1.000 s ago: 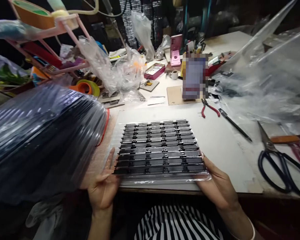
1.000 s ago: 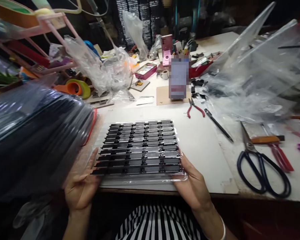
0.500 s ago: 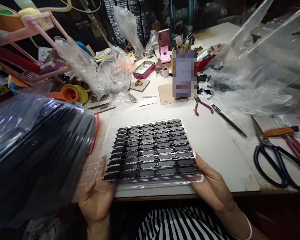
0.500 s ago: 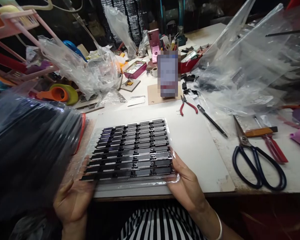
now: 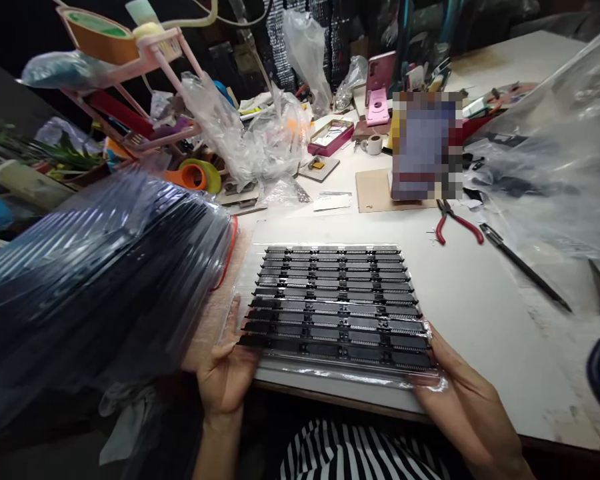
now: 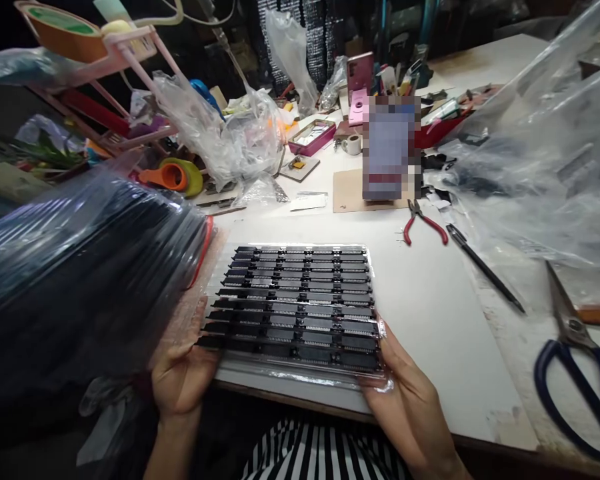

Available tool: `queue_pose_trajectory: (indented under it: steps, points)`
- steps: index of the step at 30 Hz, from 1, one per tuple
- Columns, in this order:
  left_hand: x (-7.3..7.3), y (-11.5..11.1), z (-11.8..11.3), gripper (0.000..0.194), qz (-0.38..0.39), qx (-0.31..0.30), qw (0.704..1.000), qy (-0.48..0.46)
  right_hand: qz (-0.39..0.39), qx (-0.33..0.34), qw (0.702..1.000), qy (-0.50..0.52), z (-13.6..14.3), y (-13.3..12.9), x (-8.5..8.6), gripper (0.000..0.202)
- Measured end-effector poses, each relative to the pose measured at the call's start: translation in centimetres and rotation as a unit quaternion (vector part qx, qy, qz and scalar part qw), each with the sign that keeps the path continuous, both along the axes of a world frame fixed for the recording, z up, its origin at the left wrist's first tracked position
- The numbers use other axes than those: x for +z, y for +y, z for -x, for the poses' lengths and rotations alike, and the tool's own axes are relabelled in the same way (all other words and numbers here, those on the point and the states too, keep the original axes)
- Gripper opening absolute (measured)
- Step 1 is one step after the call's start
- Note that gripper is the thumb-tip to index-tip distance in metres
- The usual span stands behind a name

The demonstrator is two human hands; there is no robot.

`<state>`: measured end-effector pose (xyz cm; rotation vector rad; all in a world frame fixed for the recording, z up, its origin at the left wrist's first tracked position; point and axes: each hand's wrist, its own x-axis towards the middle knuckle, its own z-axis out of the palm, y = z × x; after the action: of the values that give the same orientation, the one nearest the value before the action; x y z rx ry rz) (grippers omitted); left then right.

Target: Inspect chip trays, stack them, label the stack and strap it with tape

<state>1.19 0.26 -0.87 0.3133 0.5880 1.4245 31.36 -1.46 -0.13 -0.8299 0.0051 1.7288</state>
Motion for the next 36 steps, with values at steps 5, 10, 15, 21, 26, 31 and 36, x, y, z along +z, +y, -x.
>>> queue_pose_trajectory:
  steps: [5, 10, 15, 21, 26, 31, 36]
  points:
    - [0.42, -0.03, -0.40, 0.077, 0.015, 0.003, 1.000, -0.021, -0.004, 0.003, 1.000, -0.026, -0.14, -0.27, -0.03, 0.042]
    - [0.49, -0.07, -0.34, 0.080, 0.015, 0.005, 1.000, -0.012, 0.014, 0.008, 1.000, -0.026, -0.54, -0.43, 0.05, 0.036]
    - [0.51, -0.05, -0.41, 0.082, 0.020, 0.011, 1.000, -0.014, 0.022, 0.016, 1.000, -0.011, -0.51, -0.47, 0.29, 0.034]
    - [0.25, -0.10, -0.37, 0.079, 0.013, 0.005, 1.000, -0.013, 0.039, 0.008, 0.999, 0.010, -0.24, -0.43, 0.46, 0.033]
    - [0.42, -0.09, -0.46, 0.082, 0.019, 0.007, 1.000, 0.000, 0.030, 0.007, 1.000, -0.004, 0.03, -0.15, 0.58, 0.031]
    - [0.55, -0.11, -0.50, 0.081, 0.022, 0.006, 1.000, 0.006, 0.024, 0.010, 1.000, -0.016, -0.04, -0.29, 0.62, 0.030]
    - [0.48, -0.09, -0.66, 0.077, 0.038, 0.013, 0.999, 0.011, 0.026, 0.014, 0.999, -0.032, -0.23, -0.41, 0.49, 0.030]
